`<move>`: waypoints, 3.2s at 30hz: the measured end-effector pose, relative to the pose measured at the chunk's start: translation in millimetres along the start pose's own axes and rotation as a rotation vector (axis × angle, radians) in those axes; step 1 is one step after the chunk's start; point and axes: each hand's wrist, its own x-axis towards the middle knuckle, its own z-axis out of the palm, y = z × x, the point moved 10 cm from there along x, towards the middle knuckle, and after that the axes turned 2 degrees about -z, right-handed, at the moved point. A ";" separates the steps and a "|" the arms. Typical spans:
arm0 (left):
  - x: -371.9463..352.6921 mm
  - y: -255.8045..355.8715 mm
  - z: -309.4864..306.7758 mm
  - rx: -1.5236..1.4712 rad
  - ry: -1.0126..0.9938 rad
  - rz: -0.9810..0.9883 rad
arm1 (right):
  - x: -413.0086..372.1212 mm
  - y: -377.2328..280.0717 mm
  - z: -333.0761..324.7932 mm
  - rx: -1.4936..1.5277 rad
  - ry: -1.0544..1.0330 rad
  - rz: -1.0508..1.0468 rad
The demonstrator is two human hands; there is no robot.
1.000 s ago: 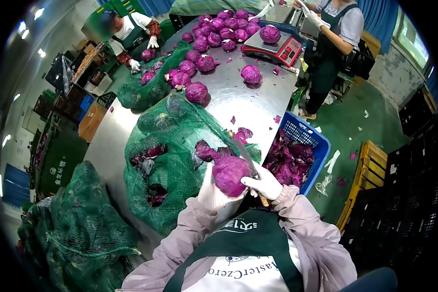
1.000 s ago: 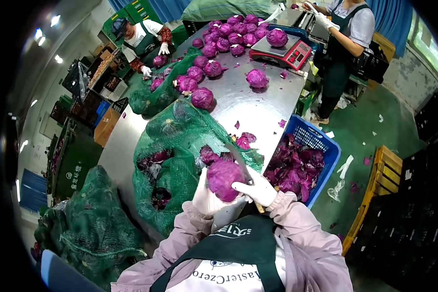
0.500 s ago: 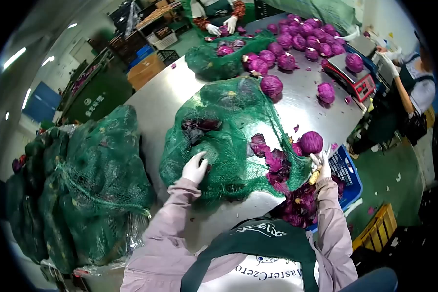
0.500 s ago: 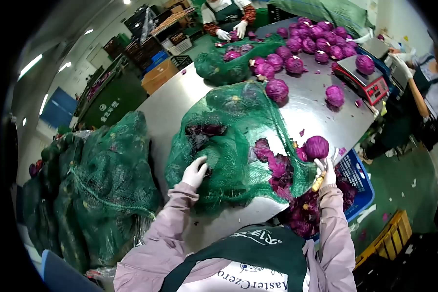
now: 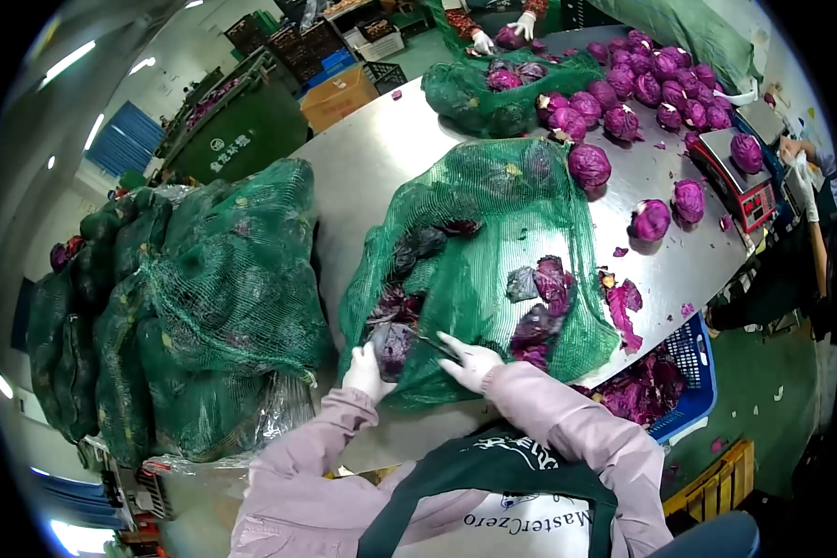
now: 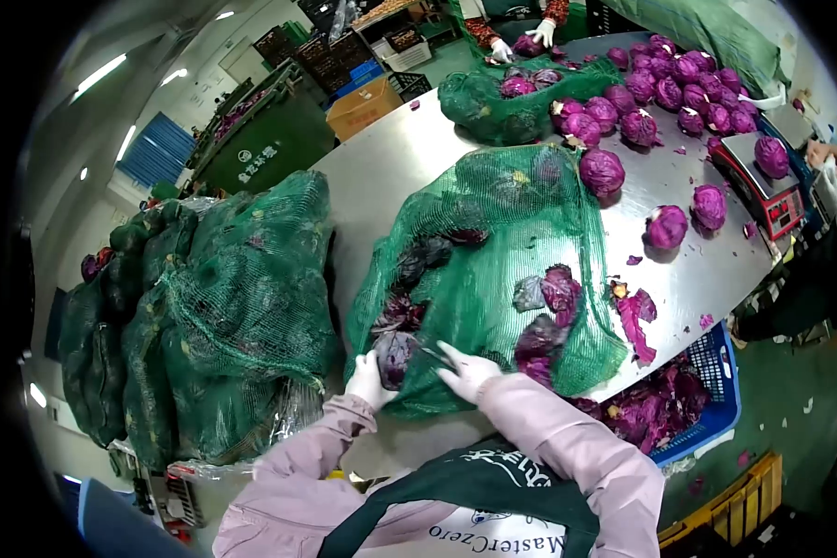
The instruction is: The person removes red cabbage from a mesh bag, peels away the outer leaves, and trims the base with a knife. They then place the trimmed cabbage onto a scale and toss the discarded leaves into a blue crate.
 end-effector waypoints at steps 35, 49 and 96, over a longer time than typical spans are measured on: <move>-72.5 366.8 83.7 -0.276 -0.018 0.998 | -243.9 253.1 -28.9 1.213 0.943 0.552; -91.2 378.0 119.8 -0.163 -0.171 0.976 | -287.2 167.8 -76.6 0.066 0.897 0.485; -22.5 373.8 159.4 -0.485 -0.656 0.812 | -190.5 150.3 -147.7 -0.354 0.608 0.198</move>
